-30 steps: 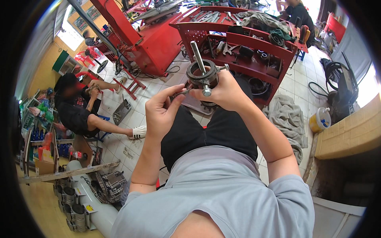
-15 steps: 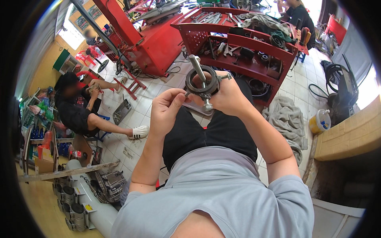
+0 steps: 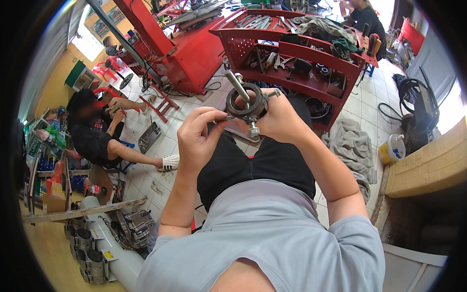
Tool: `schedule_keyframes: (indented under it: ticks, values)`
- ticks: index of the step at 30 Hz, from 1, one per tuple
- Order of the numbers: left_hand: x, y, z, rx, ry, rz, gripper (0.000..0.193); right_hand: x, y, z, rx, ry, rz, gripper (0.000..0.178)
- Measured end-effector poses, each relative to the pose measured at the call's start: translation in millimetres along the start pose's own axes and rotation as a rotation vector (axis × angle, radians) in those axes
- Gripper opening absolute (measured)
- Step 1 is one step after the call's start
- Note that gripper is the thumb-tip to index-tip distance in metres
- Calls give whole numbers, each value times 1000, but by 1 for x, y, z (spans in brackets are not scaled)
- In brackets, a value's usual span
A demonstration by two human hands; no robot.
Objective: The person sits on a low stool in a workshop, holding a cylindrical mechanical component in their lap. They use their hands to manipulate small metal parts, inserting and adjusting them within the component's housing. The person repeatedly picks up small pieces from a metal tray on the floor and fits them into the assembly.
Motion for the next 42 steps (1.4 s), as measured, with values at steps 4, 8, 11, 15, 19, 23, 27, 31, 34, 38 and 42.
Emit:
schedule_keyframes:
  ticks: [4,8,11,15,19,23,27,31,34,38,42]
  values:
    - [-3,4,9,109,125,-57,18,1,5,3,29,31,-10,23]
    - [-4,8,10,4,-16,-93,16,0,7,2,115,163,-75,22]
    - [-10,14,16,-77,-184,-78,15,1,5,-5,114,164,-76,25]
    - [-11,17,19,-140,-310,-52,17,2,6,-5,204,184,-75,27]
    - [-11,18,19,-214,-367,-37,18,-1,0,-20,139,191,-90,34]
    - [-13,18,25,-357,-393,-28,20,1,4,-11,298,207,-55,38]
    - [-15,20,33,-456,-419,-9,20,2,7,-3,357,173,-13,39]
    - [-16,20,32,-449,-421,-10,20,1,8,0,262,113,-44,39]
    - [-16,17,27,-397,-406,-22,19,0,8,7,164,92,-77,36]
    - [-13,15,15,-283,-375,-15,16,-3,7,6,32,63,-105,28]
    - [-12,17,13,-252,-355,-26,15,-2,5,2,-10,57,-66,24]
Point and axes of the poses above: each hand's wrist, its own x-axis towards the middle knuckle, its own y-axis out of the palm, z = x × y, the point moved 4 cm from there along x, towards the middle knuckle, and after that the axes turned 3 degrees about z, right-handed, at the moved point
